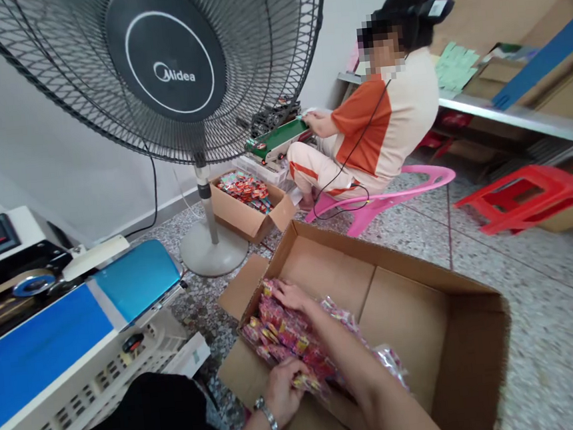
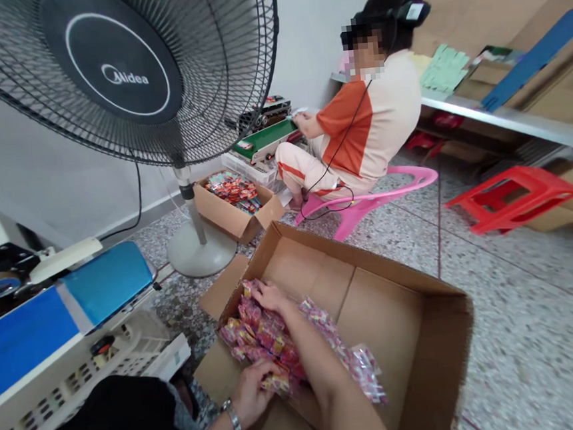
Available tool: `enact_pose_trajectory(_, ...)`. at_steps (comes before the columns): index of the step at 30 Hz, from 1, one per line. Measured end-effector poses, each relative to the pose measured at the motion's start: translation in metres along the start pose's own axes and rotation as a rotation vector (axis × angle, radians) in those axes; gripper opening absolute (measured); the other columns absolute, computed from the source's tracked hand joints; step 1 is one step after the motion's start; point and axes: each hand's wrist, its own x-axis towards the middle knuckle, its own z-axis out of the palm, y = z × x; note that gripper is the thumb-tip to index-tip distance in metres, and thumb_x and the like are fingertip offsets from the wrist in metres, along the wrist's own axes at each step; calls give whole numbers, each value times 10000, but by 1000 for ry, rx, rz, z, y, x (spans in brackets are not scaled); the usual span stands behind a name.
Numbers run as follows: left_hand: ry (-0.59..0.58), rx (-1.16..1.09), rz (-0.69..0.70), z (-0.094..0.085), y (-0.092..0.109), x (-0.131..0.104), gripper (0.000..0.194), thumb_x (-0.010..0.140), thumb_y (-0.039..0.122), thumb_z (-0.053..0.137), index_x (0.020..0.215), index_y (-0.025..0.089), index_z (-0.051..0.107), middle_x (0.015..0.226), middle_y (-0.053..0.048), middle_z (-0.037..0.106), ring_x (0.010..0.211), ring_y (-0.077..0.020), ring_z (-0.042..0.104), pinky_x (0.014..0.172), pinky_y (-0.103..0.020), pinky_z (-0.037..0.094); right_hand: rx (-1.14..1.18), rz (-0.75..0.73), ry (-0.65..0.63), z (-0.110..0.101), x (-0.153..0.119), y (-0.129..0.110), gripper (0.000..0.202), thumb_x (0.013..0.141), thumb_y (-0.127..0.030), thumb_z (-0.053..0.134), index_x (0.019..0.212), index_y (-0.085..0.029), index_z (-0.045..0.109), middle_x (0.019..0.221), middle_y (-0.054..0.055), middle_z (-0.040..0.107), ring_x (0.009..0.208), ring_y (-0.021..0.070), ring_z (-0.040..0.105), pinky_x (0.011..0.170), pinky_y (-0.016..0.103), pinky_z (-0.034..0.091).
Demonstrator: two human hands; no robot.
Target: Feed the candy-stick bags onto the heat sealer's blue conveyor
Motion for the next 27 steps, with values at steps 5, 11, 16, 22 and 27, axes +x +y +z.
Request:
enact_pose_trajectory(5,4,11,37,1,-2,0,206,637,73,513,760,179,640,757,-36,647,711,-158,577,637,-236,406,8,-43,139,-10,-6,-22,484,937,-338,210,1371,-131,272,1305,114,462,1198,180,413,989,292,305)
enact_pose_trajectory(11,-32,25,43,-3,-2,-1,240,654,60,476,791,187,628,780,-37,639,741,-166,571,670,-253,405,0,-109,89,-1,-31,-22,406,904,-383,356,1282,-254,431,1225,28,545,1120,160,487,949,247,342)
enact_pose_trajectory(16,-11,-6,67,-3,0,0,177,688,104,503,780,186,629,789,-39,654,744,-169,586,681,-254,419,-57,271,196,-27,-68,48,426,924,-362,286,1266,-168,452,1186,109,549,1104,187,494,939,282,335)
enact_pose_trajectory(22,21,-7,85,-1,-4,2,169,683,122,510,770,195,635,779,-35,660,748,-179,589,677,-258,426,-90,406,130,-16,-92,84,440,914,-371,288,1052,-97,603,1027,170,618,991,245,553,882,354,368)
enact_pose_trajectory(27,16,6,78,0,-13,3,179,671,129,519,793,199,631,794,-31,663,755,-185,590,687,-266,432,-70,323,129,4,-89,51,412,921,-358,269,1194,-183,523,1154,102,581,1072,226,504,904,340,353)
